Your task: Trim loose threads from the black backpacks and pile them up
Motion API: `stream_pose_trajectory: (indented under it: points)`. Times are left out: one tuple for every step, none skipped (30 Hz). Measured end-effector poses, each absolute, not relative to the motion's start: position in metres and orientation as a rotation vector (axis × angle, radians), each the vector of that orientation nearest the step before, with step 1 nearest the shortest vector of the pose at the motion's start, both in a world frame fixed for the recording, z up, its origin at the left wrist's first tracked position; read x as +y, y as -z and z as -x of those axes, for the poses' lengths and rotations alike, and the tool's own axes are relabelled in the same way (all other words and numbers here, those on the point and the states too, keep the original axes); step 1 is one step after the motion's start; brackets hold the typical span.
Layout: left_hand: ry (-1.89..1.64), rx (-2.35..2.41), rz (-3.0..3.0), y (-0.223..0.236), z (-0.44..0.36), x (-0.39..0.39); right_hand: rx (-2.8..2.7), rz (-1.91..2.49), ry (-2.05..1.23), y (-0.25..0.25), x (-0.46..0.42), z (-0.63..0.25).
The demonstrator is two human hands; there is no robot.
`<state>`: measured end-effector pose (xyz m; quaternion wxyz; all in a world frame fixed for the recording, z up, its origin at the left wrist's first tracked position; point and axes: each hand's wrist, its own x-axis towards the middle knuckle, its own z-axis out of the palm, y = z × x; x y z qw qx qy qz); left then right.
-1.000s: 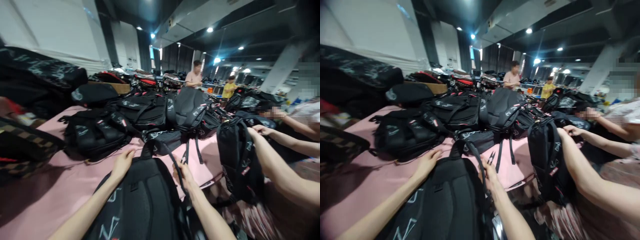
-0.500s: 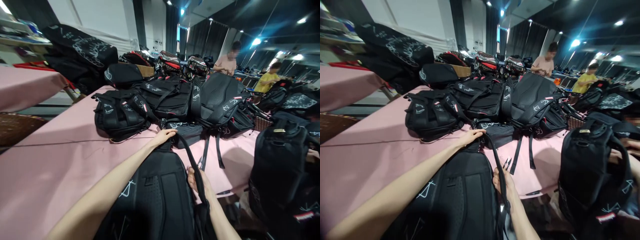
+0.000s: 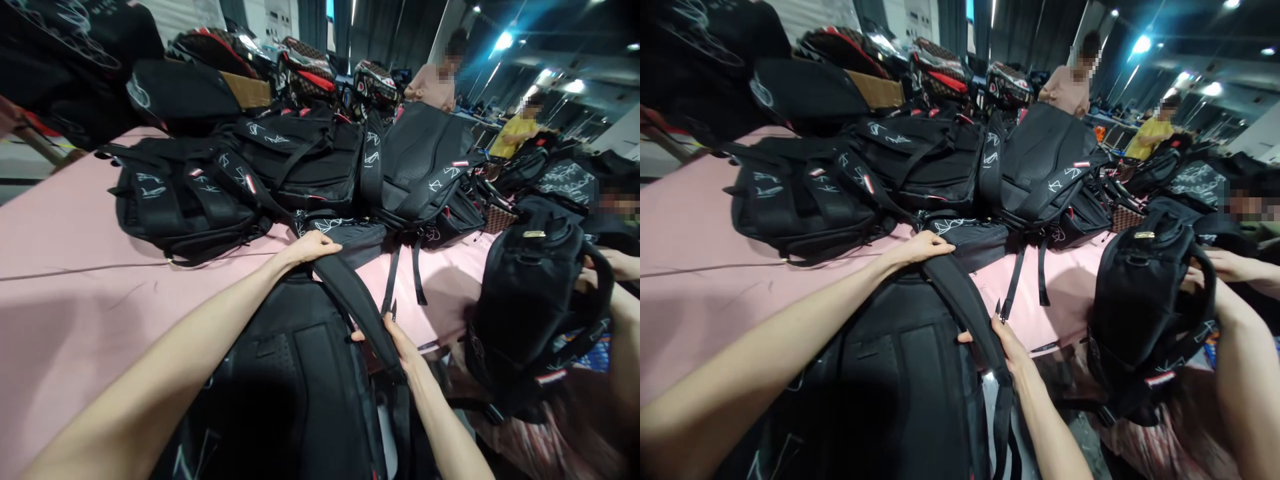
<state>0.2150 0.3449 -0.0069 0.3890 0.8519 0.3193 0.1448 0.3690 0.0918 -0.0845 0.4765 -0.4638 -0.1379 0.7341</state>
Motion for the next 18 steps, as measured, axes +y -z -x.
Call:
stream_pose_trajectory:
  points:
    - [-0.365,0.819,-2.158,0.007,-0.215,0.345,-0.326,1.137,-1.789,0.085,0.092,-0.369]
    - [-0.361,0.822,-2.153,0.007,-0.214,0.345,-0.308,1.139,-1.793,0.087,0.093,-0.368]
    - [-0.355,0.824,-2.15,0.007,-0.214,0.345,-0.286,1.137,-1.801,0.089,0.094,-0.368]
    - [-0.349,0.824,-2.15,0.006,-0.214,0.345,-0.265,1.129,-1.809,0.091,0.095,-0.367]
    - [-0.342,0.827,-2.15,0.006,-0.213,0.345,-0.248,1.12,-1.818,0.093,0.096,-0.367]
    - [-0.334,0.834,-2.145,0.006,-0.213,0.344,-0.237,1.11,-1.829,0.095,0.097,-0.367]
    - [-0.326,0.843,-2.139,0.006,-0.213,0.344,-0.23,1.103,-1.839,0.096,0.098,-0.368]
    - [-0.317,0.853,-2.134,0.007,-0.213,0.344,-0.223,1.099,-1.852,0.097,0.098,-0.368]
    - [-0.306,0.865,-2.136,0.007,-0.213,0.345,-0.216,1.1,-1.861,0.097,0.099,-0.368]
    - [-0.293,0.875,-2.148,0.008,-0.213,0.345,-0.207,1.104,-1.863,0.096,0.099,-0.368]
    - [-0.287,0.878,-2.176,0.01,-0.212,0.346,-0.2,1.108,-1.861,0.095,0.099,-0.369]
    - [-0.299,0.875,-2.224,0.011,-0.211,0.346,-0.194,1.109,-1.862,0.094,0.098,-0.369]
    - [-0.335,0.877,-2.284,0.012,-0.208,0.345,-0.191,1.108,-1.874,0.092,0.098,-0.369]
    - [-0.399,0.894,-2.347,0.013,-0.203,0.342,-0.192,1.103,-1.893,0.091,0.097,-0.369]
    - [-0.48,0.93,-2.41,0.014,-0.197,0.335,-0.196,1.096,-1.912,0.09,0.097,-0.369]
    - [-0.565,0.988,-2.47,0.014,-0.189,0.325,-0.2,1.087,-1.927,0.089,0.096,-0.369]
    - [-0.636,1.07,-2.524,0.014,-0.178,0.31,-0.203,1.081,-1.932,0.088,0.095,-0.369]
    - [-0.68,1.162,-2.573,0.014,-0.166,0.291,-0.204,1.075,-1.927,0.088,0.094,-0.369]
